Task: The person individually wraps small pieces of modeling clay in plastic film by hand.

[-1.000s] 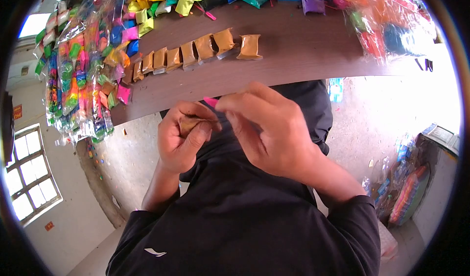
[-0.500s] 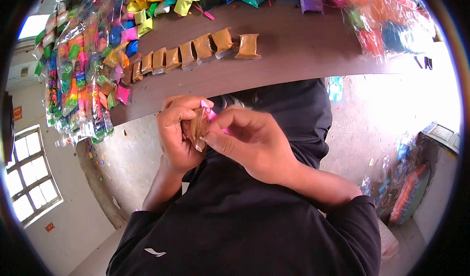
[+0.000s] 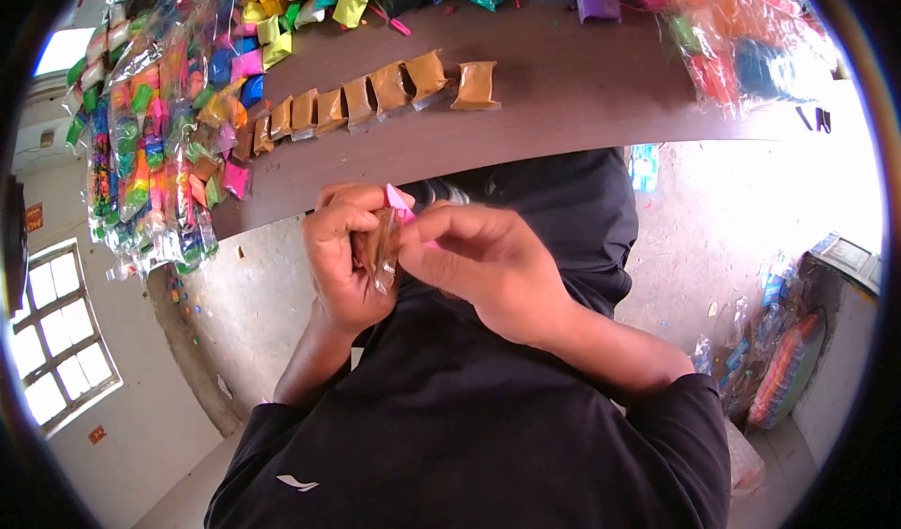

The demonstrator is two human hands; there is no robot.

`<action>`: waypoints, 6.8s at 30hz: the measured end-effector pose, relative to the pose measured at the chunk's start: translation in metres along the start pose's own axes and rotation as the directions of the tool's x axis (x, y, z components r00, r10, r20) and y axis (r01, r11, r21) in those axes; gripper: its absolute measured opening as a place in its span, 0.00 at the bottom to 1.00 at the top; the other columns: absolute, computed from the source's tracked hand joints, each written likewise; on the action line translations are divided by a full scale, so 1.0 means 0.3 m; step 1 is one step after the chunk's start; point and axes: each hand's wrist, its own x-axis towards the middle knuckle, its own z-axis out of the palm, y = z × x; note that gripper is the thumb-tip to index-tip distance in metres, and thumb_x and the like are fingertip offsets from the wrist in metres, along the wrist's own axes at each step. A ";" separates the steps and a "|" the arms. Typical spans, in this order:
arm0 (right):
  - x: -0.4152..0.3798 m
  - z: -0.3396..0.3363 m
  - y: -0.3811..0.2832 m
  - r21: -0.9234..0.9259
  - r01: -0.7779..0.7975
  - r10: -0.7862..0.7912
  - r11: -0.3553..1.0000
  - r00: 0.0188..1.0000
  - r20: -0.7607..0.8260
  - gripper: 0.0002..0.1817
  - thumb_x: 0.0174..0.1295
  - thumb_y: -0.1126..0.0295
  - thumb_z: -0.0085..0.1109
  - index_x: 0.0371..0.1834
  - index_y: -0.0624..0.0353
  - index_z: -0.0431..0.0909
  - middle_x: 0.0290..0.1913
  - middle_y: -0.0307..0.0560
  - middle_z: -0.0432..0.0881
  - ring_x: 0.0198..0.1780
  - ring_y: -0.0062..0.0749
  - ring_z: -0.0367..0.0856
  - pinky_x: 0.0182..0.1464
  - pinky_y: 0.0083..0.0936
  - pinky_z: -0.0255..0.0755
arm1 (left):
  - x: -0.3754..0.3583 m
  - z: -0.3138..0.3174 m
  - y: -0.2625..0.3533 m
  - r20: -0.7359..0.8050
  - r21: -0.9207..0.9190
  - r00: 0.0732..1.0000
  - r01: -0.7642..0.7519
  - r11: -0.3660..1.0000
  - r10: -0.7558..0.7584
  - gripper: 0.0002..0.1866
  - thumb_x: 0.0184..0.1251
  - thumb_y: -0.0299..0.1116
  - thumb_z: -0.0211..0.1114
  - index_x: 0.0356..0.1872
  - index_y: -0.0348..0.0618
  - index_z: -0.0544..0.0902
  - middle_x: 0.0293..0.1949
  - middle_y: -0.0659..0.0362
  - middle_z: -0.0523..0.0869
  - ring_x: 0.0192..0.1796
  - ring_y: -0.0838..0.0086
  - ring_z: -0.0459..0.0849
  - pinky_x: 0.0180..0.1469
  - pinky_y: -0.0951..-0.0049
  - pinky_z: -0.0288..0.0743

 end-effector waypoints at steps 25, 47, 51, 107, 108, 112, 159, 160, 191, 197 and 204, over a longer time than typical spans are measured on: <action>-0.053 0.041 -0.097 -0.502 -0.111 0.107 0.857 0.994 -0.037 0.07 0.79 0.71 0.60 0.46 0.64 0.75 0.32 0.40 0.83 0.30 0.18 0.82 0.37 0.16 0.74 | 0.005 -0.027 -0.049 -0.075 0.101 0.997 -0.011 0.995 0.019 0.28 0.48 0.17 0.74 0.50 0.45 0.73 0.48 0.55 0.87 0.48 0.56 0.81 0.53 0.59 0.73; -0.030 0.017 -0.100 -0.541 -0.165 0.176 0.825 0.984 -0.032 0.05 0.77 0.75 0.61 0.43 0.65 0.77 0.30 0.38 0.82 0.29 0.15 0.80 0.33 0.15 0.71 | 0.023 -0.041 -0.045 0.019 0.119 0.995 -0.096 0.988 0.094 0.28 0.44 0.18 0.75 0.49 0.48 0.74 0.49 0.57 0.87 0.47 0.58 0.82 0.53 0.59 0.70; -0.010 0.008 -0.062 -0.527 -0.127 0.105 0.840 0.992 -0.071 0.05 0.76 0.74 0.62 0.44 0.65 0.77 0.31 0.36 0.81 0.29 0.13 0.78 0.33 0.15 0.70 | 0.025 -0.035 -0.042 0.078 0.127 0.986 -0.154 0.980 0.145 0.29 0.43 0.20 0.76 0.49 0.48 0.74 0.48 0.57 0.87 0.47 0.59 0.81 0.52 0.59 0.70; -0.034 -0.026 -0.171 -0.918 0.259 -0.239 0.301 0.952 0.191 0.03 0.58 0.80 0.70 0.35 0.66 0.89 0.26 0.48 0.85 0.25 0.32 0.85 0.30 0.25 0.76 | 0.017 -0.101 0.000 0.429 -0.573 0.852 0.514 0.638 -0.300 0.13 0.63 0.12 0.74 0.47 0.33 0.86 0.47 0.52 0.89 0.48 0.74 0.89 0.48 0.77 0.86; -0.036 -0.028 -0.172 -0.925 0.219 -0.207 0.310 0.965 0.159 0.03 0.59 0.79 0.69 0.35 0.66 0.89 0.27 0.49 0.86 0.26 0.31 0.86 0.31 0.24 0.77 | 0.019 -0.101 0.000 0.430 -0.573 0.852 0.514 0.638 -0.300 0.13 0.63 0.12 0.74 0.47 0.33 0.86 0.47 0.52 0.89 0.48 0.74 0.89 0.48 0.77 0.86; -0.036 -0.024 -0.170 -0.934 0.086 -0.111 0.348 0.993 0.051 0.03 0.62 0.79 0.68 0.36 0.68 0.88 0.29 0.49 0.88 0.27 0.26 0.86 0.33 0.23 0.78 | 0.024 -0.098 -0.003 0.435 -0.516 0.858 0.486 0.705 -0.273 0.12 0.62 0.13 0.74 0.46 0.33 0.86 0.46 0.52 0.89 0.46 0.75 0.90 0.48 0.77 0.87; -0.035 -0.114 -0.070 -0.464 -0.151 0.122 0.873 0.988 -0.093 0.06 0.70 0.74 0.67 0.36 0.67 0.86 0.32 0.31 0.83 0.34 0.11 0.75 0.36 0.17 0.69 | 0.021 -0.075 0.024 0.488 -0.567 0.680 0.724 0.393 -0.547 0.10 0.66 0.21 0.62 0.47 0.33 0.77 0.41 0.54 0.85 0.38 0.81 0.84 0.40 0.79 0.80; -0.034 -0.110 -0.075 -0.482 -0.150 0.126 0.863 0.989 -0.081 0.06 0.70 0.74 0.67 0.36 0.67 0.86 0.31 0.31 0.83 0.33 0.10 0.75 0.36 0.17 0.69 | 0.029 -0.077 0.029 0.504 -0.556 0.673 0.732 0.393 -0.541 0.09 0.66 0.21 0.62 0.46 0.33 0.78 0.40 0.55 0.85 0.38 0.81 0.84 0.41 0.79 0.81; -0.033 -0.049 -0.005 -0.335 -0.173 0.168 0.926 0.985 -0.046 0.08 0.80 0.72 0.57 0.40 0.64 0.80 0.30 0.33 0.76 0.32 0.13 0.70 0.35 0.19 0.66 | 0.030 -0.071 0.038 0.486 -0.455 0.748 0.658 0.600 -0.452 0.08 0.76 0.26 0.58 0.35 0.33 0.78 0.23 0.66 0.78 0.27 0.89 0.70 0.28 0.81 0.64; -0.016 -0.073 -0.007 -0.548 -0.035 0.072 0.836 0.996 0.047 0.14 0.82 0.66 0.55 0.39 0.65 0.77 0.27 0.37 0.74 0.30 0.19 0.69 0.35 0.23 0.67 | 0.038 -0.067 0.053 0.521 -0.400 0.720 0.681 0.614 -0.459 0.09 0.77 0.28 0.58 0.35 0.34 0.77 0.23 0.66 0.78 0.28 0.88 0.72 0.29 0.80 0.67; -0.002 -0.082 0.104 -0.419 0.057 -0.042 0.906 0.998 0.044 0.15 0.82 0.64 0.56 0.38 0.63 0.78 0.30 0.32 0.75 0.31 0.14 0.66 0.34 0.20 0.63 | 0.014 -0.035 0.037 0.470 -0.427 0.770 0.627 0.652 -0.432 0.10 0.80 0.29 0.55 0.35 0.35 0.76 0.22 0.66 0.77 0.27 0.88 0.70 0.28 0.79 0.65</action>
